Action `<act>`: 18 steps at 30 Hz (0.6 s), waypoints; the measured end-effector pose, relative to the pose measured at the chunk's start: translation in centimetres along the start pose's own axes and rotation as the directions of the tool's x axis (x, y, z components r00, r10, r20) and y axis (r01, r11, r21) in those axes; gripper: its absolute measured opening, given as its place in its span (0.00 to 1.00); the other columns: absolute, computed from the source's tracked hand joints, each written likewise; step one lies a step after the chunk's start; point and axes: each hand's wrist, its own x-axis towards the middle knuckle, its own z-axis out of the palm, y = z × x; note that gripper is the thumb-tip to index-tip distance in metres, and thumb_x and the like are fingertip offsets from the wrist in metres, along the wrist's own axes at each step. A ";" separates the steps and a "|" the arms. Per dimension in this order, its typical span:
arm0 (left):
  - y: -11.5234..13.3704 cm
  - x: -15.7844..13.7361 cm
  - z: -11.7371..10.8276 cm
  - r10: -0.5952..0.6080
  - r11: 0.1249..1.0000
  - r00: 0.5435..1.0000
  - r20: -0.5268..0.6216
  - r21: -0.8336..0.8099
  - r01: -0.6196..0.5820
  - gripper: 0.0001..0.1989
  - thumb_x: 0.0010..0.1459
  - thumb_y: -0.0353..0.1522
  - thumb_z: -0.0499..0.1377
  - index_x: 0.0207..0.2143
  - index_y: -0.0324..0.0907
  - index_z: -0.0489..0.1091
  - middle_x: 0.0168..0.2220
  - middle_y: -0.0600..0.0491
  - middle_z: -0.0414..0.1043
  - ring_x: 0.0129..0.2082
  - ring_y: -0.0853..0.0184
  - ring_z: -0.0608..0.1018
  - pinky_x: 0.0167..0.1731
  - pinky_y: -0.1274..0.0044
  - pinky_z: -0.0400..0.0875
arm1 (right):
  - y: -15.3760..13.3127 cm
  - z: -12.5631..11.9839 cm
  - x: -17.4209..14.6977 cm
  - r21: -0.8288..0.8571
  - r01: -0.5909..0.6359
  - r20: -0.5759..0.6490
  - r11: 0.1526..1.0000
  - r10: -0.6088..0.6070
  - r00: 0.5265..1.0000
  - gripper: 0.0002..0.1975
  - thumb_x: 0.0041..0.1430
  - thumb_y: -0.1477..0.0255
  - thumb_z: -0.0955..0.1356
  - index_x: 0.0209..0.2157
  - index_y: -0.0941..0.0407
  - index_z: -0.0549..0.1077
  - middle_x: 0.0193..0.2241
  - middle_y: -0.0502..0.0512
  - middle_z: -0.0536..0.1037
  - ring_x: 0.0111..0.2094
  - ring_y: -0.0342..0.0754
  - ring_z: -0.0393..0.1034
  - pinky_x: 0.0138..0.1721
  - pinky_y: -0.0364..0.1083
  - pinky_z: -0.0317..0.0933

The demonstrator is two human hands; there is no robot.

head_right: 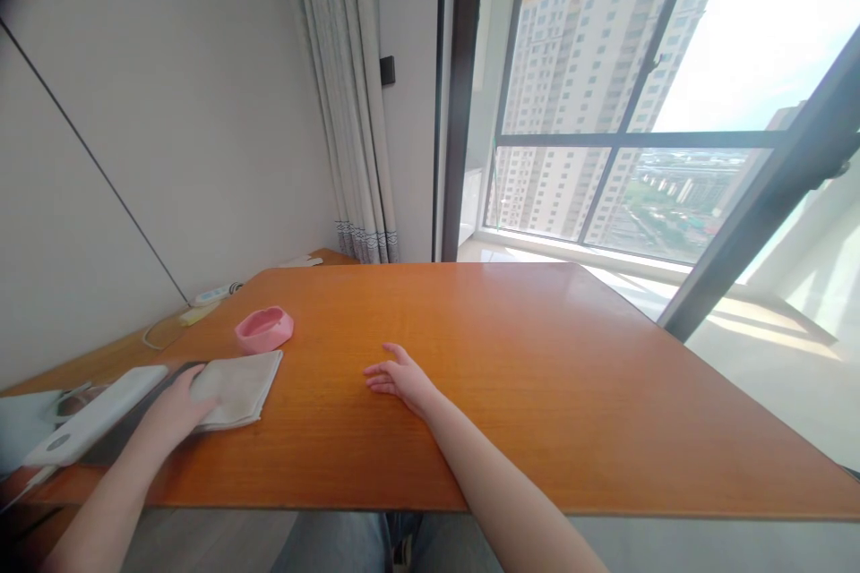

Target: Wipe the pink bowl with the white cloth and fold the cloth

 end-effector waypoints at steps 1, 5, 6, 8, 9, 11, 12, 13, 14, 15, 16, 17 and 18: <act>-0.1 -0.1 0.3 0.053 0.998 0.998 -0.024 0.045 -0.052 0.23 0.44 0.32 0.56 0.46 0.39 0.65 0.47 0.44 0.69 0.49 0.52 0.72 0.48 0.65 0.67 | 0.0 0.1 -0.1 -0.009 0.000 -0.008 1.000 -0.001 1.000 0.27 0.49 0.76 0.64 0.52 0.55 0.55 0.30 0.52 0.78 0.28 0.42 0.74 0.34 0.44 0.66; 0.4 0.0 1.0 0.177 0.973 0.981 -0.074 0.161 -0.164 0.20 0.50 0.28 0.49 0.47 0.35 0.66 0.56 0.37 0.57 0.56 0.52 0.64 0.54 0.66 0.61 | -0.3 0.5 -0.4 -0.047 -0.006 -0.019 0.999 0.005 1.000 0.27 0.47 0.77 0.64 0.51 0.56 0.56 0.29 0.53 0.78 0.27 0.42 0.73 0.33 0.43 0.65; 0.5 0.2 1.1 0.170 0.973 0.983 -0.063 0.170 -0.157 0.19 0.50 0.27 0.49 0.46 0.35 0.67 0.56 0.37 0.56 0.56 0.52 0.65 0.54 0.66 0.61 | -0.4 0.5 -0.4 -0.054 -0.005 -0.024 0.999 0.003 1.000 0.27 0.47 0.77 0.65 0.51 0.56 0.57 0.29 0.53 0.78 0.26 0.42 0.73 0.33 0.43 0.65; 0.7 0.6 1.2 0.158 0.972 0.986 -0.051 0.182 -0.146 0.19 0.50 0.27 0.50 0.45 0.35 0.68 0.57 0.37 0.55 0.56 0.50 0.65 0.53 0.64 0.62 | -0.4 0.5 -0.5 -0.066 0.001 -0.029 0.998 -0.003 1.000 0.27 0.46 0.76 0.65 0.50 0.56 0.58 0.29 0.52 0.78 0.26 0.42 0.72 0.32 0.43 0.65; 0.8 0.8 1.2 0.163 0.971 0.985 -0.059 0.187 -0.149 0.18 0.50 0.27 0.51 0.44 0.35 0.69 0.58 0.36 0.54 0.56 0.49 0.64 0.53 0.64 0.62 | -0.3 0.5 -0.5 -0.072 0.003 -0.030 0.997 -0.006 1.000 0.26 0.46 0.76 0.65 0.50 0.56 0.58 0.29 0.51 0.78 0.26 0.42 0.72 0.31 0.43 0.65; 1.5 0.9 1.1 0.186 0.967 0.977 -0.107 0.195 -0.163 0.18 0.49 0.27 0.52 0.44 0.34 0.69 0.59 0.35 0.52 0.58 0.46 0.61 0.54 0.61 0.60 | -0.1 0.5 -0.3 -0.088 0.007 -0.028 0.996 -0.009 1.000 0.25 0.46 0.75 0.65 0.48 0.55 0.59 0.27 0.50 0.77 0.25 0.42 0.72 0.30 0.43 0.65; 2.2 0.9 1.0 0.194 0.967 0.971 -0.143 0.195 -0.164 0.18 0.49 0.27 0.53 0.44 0.35 0.69 0.60 0.35 0.51 0.59 0.45 0.58 0.55 0.59 0.58 | 0.0 0.5 -0.2 -0.097 0.010 -0.031 0.995 -0.013 0.999 0.24 0.46 0.75 0.65 0.47 0.54 0.60 0.27 0.49 0.77 0.25 0.42 0.71 0.30 0.42 0.65; 3.3 0.7 1.0 0.202 0.967 0.963 -0.178 0.191 -0.168 0.18 0.49 0.27 0.54 0.44 0.36 0.69 0.60 0.36 0.51 0.60 0.44 0.56 0.55 0.57 0.56 | 0.1 0.5 0.0 -0.106 0.014 -0.037 0.994 -0.018 0.999 0.23 0.46 0.75 0.64 0.46 0.54 0.61 0.26 0.48 0.76 0.24 0.41 0.71 0.29 0.42 0.65; 4.7 0.3 1.0 0.208 0.969 0.957 -0.204 0.177 -0.173 0.17 0.49 0.27 0.54 0.43 0.37 0.70 0.60 0.37 0.51 0.61 0.43 0.54 0.55 0.54 0.54 | 0.2 0.6 0.2 -0.112 0.018 -0.047 0.994 -0.023 0.999 0.22 0.46 0.75 0.64 0.46 0.54 0.61 0.26 0.48 0.76 0.24 0.41 0.70 0.28 0.42 0.64; 6.4 -0.2 1.2 0.220 0.970 0.953 -0.210 0.152 -0.191 0.17 0.49 0.28 0.54 0.43 0.38 0.69 0.60 0.38 0.52 0.61 0.43 0.53 0.55 0.52 0.52 | 0.3 0.6 0.5 -0.118 0.025 -0.059 0.993 -0.032 0.998 0.20 0.46 0.75 0.64 0.45 0.54 0.61 0.25 0.48 0.75 0.24 0.41 0.70 0.28 0.42 0.64; 8.4 -0.9 1.5 0.258 0.964 0.948 -0.187 0.109 -0.241 0.16 0.50 0.29 0.54 0.43 0.39 0.69 0.59 0.39 0.54 0.60 0.44 0.55 0.55 0.50 0.50 | 0.3 0.6 0.9 -0.128 0.040 -0.073 0.991 -0.049 0.996 0.19 0.46 0.75 0.63 0.44 0.54 0.62 0.25 0.48 0.75 0.24 0.41 0.69 0.27 0.42 0.64; 10.7 -1.8 1.9 0.324 0.946 0.936 -0.137 0.043 -0.321 0.15 0.51 0.29 0.54 0.43 0.40 0.69 0.58 0.40 0.56 0.60 0.47 0.57 0.56 0.51 0.51 | 0.4 0.5 1.2 -0.142 0.066 -0.092 0.988 -0.079 0.993 0.18 0.46 0.74 0.63 0.43 0.54 0.62 0.25 0.47 0.74 0.24 0.41 0.69 0.27 0.42 0.63; 13.1 -2.8 2.3 0.406 0.911 0.911 -0.067 -0.045 -0.410 0.15 0.51 0.30 0.54 0.42 0.40 0.69 0.57 0.41 0.58 0.59 0.49 0.59 0.56 0.54 0.52 | 0.4 0.4 1.5 -0.163 0.104 -0.114 0.981 -0.123 0.986 0.17 0.46 0.74 0.63 0.42 0.53 0.62 0.25 0.47 0.73 0.24 0.41 0.68 0.27 0.42 0.63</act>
